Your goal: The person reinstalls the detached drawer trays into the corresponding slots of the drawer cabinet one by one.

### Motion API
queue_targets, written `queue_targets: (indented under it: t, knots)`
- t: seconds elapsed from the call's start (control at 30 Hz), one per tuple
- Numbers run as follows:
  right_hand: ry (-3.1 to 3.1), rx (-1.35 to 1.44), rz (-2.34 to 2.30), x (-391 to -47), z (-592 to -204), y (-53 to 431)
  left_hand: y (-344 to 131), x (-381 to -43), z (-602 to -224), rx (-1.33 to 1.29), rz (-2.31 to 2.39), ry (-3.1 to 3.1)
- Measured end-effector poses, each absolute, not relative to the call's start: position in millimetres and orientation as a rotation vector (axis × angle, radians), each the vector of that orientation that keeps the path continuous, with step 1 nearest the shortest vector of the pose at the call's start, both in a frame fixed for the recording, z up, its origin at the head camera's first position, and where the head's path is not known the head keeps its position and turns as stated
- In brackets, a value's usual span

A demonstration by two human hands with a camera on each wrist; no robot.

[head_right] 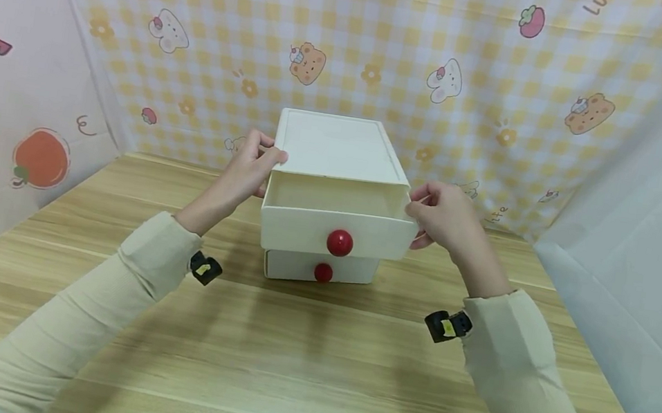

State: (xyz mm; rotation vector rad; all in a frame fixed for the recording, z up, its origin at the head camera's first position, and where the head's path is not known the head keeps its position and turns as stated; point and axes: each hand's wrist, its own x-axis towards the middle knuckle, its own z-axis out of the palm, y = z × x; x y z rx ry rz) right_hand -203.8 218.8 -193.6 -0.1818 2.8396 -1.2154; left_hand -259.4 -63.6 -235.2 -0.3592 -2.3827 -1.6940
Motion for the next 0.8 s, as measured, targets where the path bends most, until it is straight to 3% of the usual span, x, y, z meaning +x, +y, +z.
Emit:
queue_targets:
  t: [0.33,0.8]
  knots:
    - [2.942,-0.25,-1.245,-191.7,-193.2,222.7,-63.6,-259.8,-235.6,-0.339,-1.69,-2.389]
    - [3.444,-0.555,-0.979,-140.0,-190.7,207.2,-63.8,-259.3,-235.5,-0.346,-1.677,-2.403]
